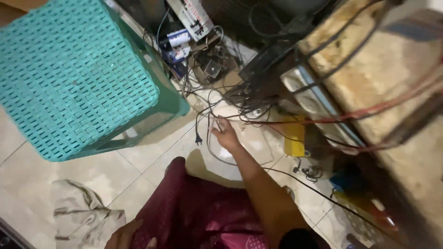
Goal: Testing and performing final assembly on a 100W LED floodlight at a repair bench.
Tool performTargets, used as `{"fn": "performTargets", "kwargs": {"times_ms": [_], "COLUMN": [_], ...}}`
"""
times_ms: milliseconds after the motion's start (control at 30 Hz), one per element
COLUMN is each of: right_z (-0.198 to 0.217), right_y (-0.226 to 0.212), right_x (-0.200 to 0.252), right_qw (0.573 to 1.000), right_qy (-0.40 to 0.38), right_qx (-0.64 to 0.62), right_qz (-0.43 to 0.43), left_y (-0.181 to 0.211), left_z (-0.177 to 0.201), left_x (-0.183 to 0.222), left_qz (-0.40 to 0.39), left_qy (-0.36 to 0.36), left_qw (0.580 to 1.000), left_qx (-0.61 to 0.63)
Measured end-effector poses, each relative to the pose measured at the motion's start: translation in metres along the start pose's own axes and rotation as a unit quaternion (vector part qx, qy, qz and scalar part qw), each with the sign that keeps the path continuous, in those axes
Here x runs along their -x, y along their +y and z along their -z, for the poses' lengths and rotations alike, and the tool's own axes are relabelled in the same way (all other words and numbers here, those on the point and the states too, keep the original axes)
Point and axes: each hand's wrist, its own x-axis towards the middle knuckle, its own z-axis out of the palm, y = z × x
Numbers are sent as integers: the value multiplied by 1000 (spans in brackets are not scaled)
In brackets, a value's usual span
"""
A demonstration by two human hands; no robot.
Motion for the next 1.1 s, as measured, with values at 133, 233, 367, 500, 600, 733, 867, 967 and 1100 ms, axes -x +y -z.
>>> {"fn": "performTargets", "kwargs": {"times_ms": [133, 233, 367, 500, 600, 733, 867, 967, 1100], "right_z": [3, 7, 42, 101, 141, 161, 164, 153, 136], "right_y": [-47, -160, -298, -388, -449, -486, -494, -498, -462], "right_x": [48, 121, 197, 208, 189, 162, 170, 227, 310], "right_qw": [988, 991, 900, 762, 767, 833, 893, 951, 923], "right_qy": [80, 40, 140, 337, 375, 324, 295, 214, 95], "right_qx": [18, 18, 228, 361, 410, 410, 257, -5, -242], "right_qz": [127, 128, 343, 419, 321, 180, 220, 224, 285], "left_y": [6, -10, -42, -16, 9, 63, 94, 130, 136], "left_z": [-5, -26, -71, -74, -64, -16, 12, 53, 71], "left_x": [0, 2, 2, -9, -17, -27, -21, -11, -10], "left_qz": [13, -27, 15, 55, 24, 44, 59, 57, 36], "left_qy": [-28, 15, 48, 5, 27, -96, -78, -63, -78], "left_qw": [1000, 1000, 996, 997, 998, 987, 983, 985, 995], "left_qx": [-6, -2, -77, 55, 46, -117, -157, -147, -58]}}
